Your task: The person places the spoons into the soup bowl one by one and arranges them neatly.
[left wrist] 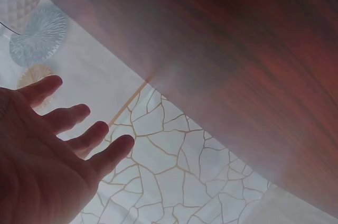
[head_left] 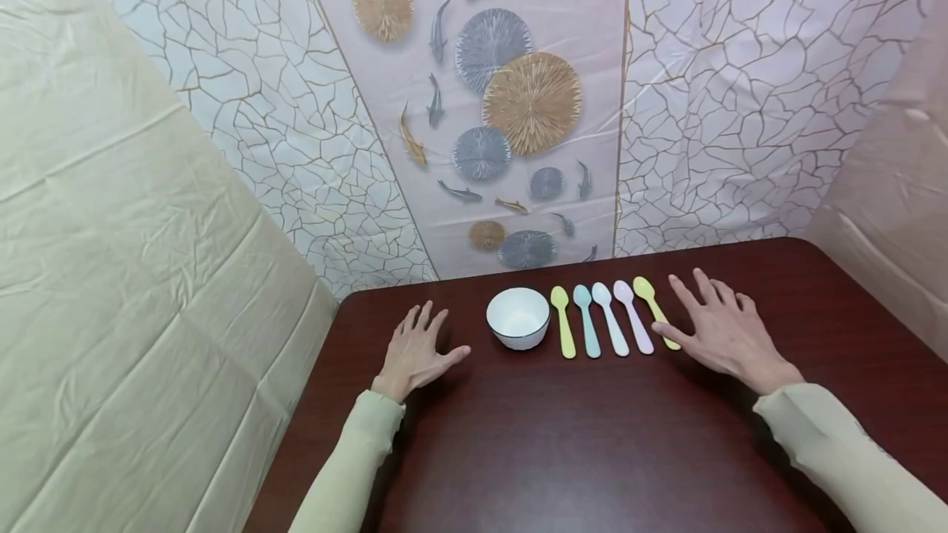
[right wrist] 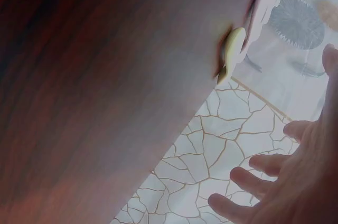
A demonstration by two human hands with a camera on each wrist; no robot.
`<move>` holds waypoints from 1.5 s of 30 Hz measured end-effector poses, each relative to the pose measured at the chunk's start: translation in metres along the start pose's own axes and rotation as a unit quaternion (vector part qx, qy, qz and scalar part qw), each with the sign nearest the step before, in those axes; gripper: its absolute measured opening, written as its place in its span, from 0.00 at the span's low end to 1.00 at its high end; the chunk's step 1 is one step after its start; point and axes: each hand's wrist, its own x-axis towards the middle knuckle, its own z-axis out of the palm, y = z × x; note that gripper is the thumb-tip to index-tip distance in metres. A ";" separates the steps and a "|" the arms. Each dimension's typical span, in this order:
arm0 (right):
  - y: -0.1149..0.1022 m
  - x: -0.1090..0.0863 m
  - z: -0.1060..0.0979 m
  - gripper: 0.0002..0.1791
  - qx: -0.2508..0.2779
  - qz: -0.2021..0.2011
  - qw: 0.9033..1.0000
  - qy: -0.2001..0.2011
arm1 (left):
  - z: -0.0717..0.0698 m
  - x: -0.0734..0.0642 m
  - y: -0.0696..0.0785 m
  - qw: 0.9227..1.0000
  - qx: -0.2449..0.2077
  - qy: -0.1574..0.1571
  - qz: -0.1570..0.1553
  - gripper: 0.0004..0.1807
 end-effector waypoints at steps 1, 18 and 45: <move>-0.001 0.000 0.000 0.54 0.003 0.002 1.000 -0.003 | 0.000 0.000 0.000 1.000 -0.004 0.000 -0.002 0.52; -0.010 0.000 -0.004 0.40 0.050 0.012 0.999 -0.009 | 0.000 0.000 0.012 0.994 -0.104 -0.006 -0.045 0.60; -0.013 0.006 0.004 0.19 0.140 0.005 0.990 -0.010 | -0.002 0.023 0.044 0.934 -0.350 -0.015 -0.062 0.64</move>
